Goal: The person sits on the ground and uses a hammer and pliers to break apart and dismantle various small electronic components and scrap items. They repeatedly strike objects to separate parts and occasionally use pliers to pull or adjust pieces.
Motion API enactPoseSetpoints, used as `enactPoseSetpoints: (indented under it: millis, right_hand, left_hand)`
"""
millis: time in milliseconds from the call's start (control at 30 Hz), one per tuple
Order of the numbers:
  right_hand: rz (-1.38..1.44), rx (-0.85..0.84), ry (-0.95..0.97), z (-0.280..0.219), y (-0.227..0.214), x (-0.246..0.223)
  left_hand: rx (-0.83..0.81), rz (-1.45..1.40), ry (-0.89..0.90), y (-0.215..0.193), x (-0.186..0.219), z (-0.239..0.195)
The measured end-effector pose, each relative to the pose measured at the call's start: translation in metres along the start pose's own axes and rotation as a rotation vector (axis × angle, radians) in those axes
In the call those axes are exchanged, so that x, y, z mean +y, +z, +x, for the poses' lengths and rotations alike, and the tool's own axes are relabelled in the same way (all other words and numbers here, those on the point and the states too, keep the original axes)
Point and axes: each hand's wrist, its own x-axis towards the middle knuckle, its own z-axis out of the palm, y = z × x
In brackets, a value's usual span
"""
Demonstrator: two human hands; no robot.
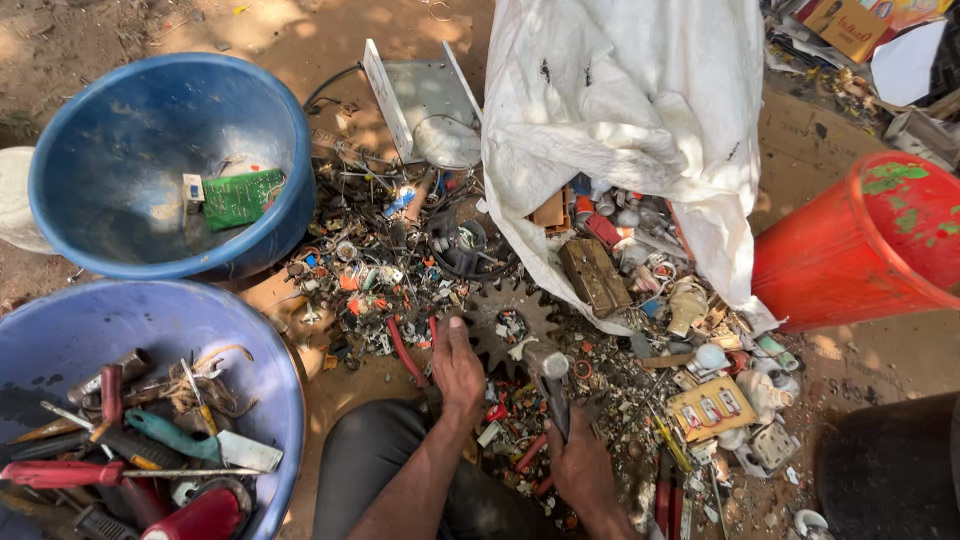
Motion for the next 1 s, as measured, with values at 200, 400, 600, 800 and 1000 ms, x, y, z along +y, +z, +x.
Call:
enactPoseSetpoints:
  millis: [200, 400, 600, 800, 1000]
  right_hand:
    - [0.106, 0.042, -0.103, 0.014, 0.014, 0.034]
    - [0.323, 0.395, -0.319, -0.017, -0.019, 0.013]
    - [0.56, 0.72, -1.009, -0.014, -0.017, 0.029]
    - [0.045, 0.057, -0.021, 0.04, 0.004, 0.049]
    - [0.395, 0.158, 0.083, 0.006, -0.014, 0.022]
  left_hand:
    - [0.0, 0.283, 0.069, -0.005, -0.03, 0.01]
    - [0.029, 0.138, -0.093, -0.004, 0.006, 0.004]
    - [0.02, 0.129, -0.131, 0.0, 0.015, -0.001]
    - [-0.031, 0.172, -0.144, 0.015, 0.019, 0.019]
    - [-0.194, 0.652, 0.583, -0.002, 0.026, -0.008]
